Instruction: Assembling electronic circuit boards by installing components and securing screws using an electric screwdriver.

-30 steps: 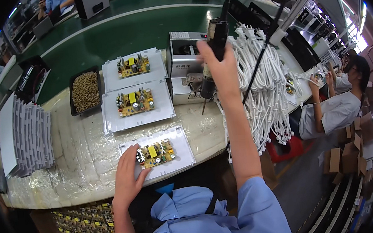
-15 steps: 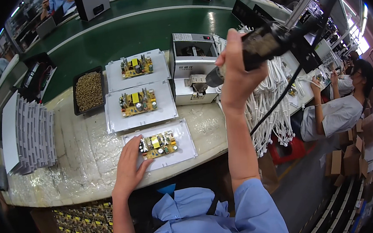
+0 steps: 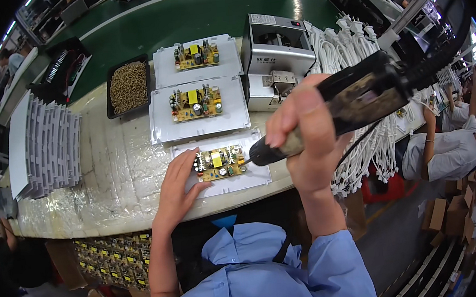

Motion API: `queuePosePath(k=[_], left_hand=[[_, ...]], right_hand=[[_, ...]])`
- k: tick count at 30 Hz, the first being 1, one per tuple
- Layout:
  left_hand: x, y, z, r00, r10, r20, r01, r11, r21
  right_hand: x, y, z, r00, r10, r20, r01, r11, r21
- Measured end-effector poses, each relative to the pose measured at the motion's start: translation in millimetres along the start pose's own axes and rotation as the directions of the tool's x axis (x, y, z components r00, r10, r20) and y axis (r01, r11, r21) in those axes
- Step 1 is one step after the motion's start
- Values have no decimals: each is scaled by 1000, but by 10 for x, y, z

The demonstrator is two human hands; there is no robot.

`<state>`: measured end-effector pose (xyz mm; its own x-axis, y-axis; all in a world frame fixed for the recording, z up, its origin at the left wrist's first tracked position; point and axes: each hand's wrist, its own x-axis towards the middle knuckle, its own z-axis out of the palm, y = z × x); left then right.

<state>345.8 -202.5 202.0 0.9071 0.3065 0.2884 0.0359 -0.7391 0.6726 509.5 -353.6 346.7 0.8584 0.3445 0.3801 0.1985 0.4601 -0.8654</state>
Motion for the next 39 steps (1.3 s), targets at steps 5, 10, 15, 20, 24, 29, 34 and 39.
queuePosePath(k=[5,10,15,20,24,29,34,39], left_hand=[[22,9,11,1000,15,-10,-15,1000,-20],[6,17,-12,1000,7,13,-7,1000,-14],[11,17,-10,1000,11,8,-11,1000,-6],[21,19,-3,1000,11,5,-11,1000,2],[20,38,0,1000,3,-3,-3,1000,11],[35,74,-28,1000,11,5,-11,1000,16],[6,46,-20,1000,-1,1,1,1000,26],[17,65,36,1000,3,-27,-3,1000,27]], right_hand=[[-145,100,43,995,21,93,-12,995,-103],[-194,131,54,995,22,93,-8,990,-143],[-201,157,41,992,12,123,5,990,-140],[-191,234,-37,965,-12,262,27,998,-53],[-126,314,-112,878,-21,477,5,999,35],[-61,310,-62,660,-9,752,72,996,-51],[-39,201,-77,831,-28,556,18,1000,23],[408,-111,-117,912,-397,-100,379,911,-162]])
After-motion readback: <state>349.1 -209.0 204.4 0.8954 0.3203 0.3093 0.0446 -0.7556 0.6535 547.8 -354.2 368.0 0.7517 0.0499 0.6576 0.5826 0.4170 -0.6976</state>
